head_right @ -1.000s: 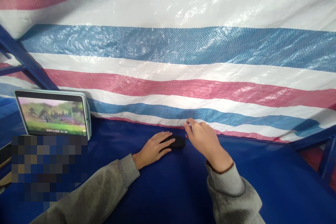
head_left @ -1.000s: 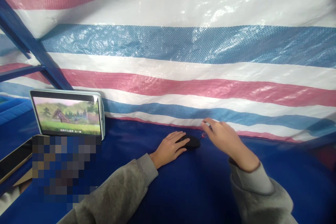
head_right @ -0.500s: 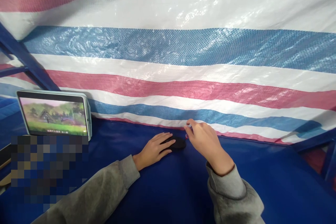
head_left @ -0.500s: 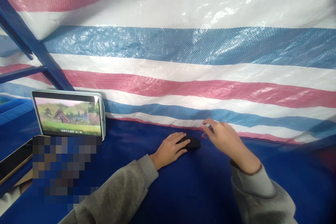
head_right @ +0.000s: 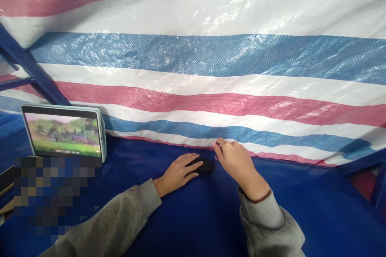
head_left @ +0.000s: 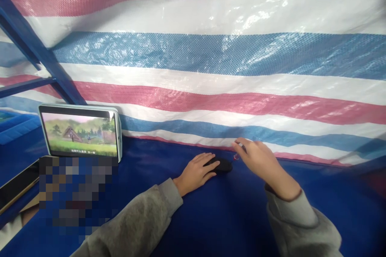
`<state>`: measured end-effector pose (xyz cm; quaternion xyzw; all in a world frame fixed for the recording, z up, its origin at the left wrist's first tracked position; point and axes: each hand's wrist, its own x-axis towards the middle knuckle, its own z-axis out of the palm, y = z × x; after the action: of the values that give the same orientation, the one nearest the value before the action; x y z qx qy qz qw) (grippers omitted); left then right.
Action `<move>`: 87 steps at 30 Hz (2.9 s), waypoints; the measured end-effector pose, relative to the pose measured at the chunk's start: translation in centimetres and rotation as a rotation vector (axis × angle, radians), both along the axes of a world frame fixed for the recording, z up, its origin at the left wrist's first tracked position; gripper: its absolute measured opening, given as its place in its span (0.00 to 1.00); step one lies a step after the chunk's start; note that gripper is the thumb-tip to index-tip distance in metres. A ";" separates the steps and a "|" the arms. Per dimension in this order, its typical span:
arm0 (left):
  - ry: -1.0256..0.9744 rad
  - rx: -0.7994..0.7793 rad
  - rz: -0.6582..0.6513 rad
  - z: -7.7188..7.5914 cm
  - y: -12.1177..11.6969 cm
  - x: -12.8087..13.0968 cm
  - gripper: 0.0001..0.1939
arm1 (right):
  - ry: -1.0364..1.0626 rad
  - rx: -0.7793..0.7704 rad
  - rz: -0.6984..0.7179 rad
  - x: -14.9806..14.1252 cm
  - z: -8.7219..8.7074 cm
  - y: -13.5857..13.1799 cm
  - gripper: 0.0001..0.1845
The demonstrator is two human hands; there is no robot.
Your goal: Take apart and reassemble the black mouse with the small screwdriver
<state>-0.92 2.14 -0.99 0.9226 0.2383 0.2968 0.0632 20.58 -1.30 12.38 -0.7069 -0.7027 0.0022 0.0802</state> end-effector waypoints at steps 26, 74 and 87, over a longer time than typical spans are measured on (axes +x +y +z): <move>-0.003 -0.003 -0.073 -0.4 -1.1 2.6 0.20 | 0.797 0.831 -0.057 0.2 -9.0 -2.8 0.16; -0.001 0.025 -0.094 -0.3 -1.3 2.4 0.19 | 0.720 1.019 -0.069 0.3 -11.2 -2.7 0.18; -0.005 -0.025 -0.054 -0.3 -1.3 1.8 0.19 | 0.341 0.769 0.123 1.0 -5.7 -3.4 0.13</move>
<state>0.92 0.88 -1.25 0.9271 0.2167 0.2944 0.0833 21.60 -4.72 6.63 -0.5719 -0.6698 -0.1387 0.4528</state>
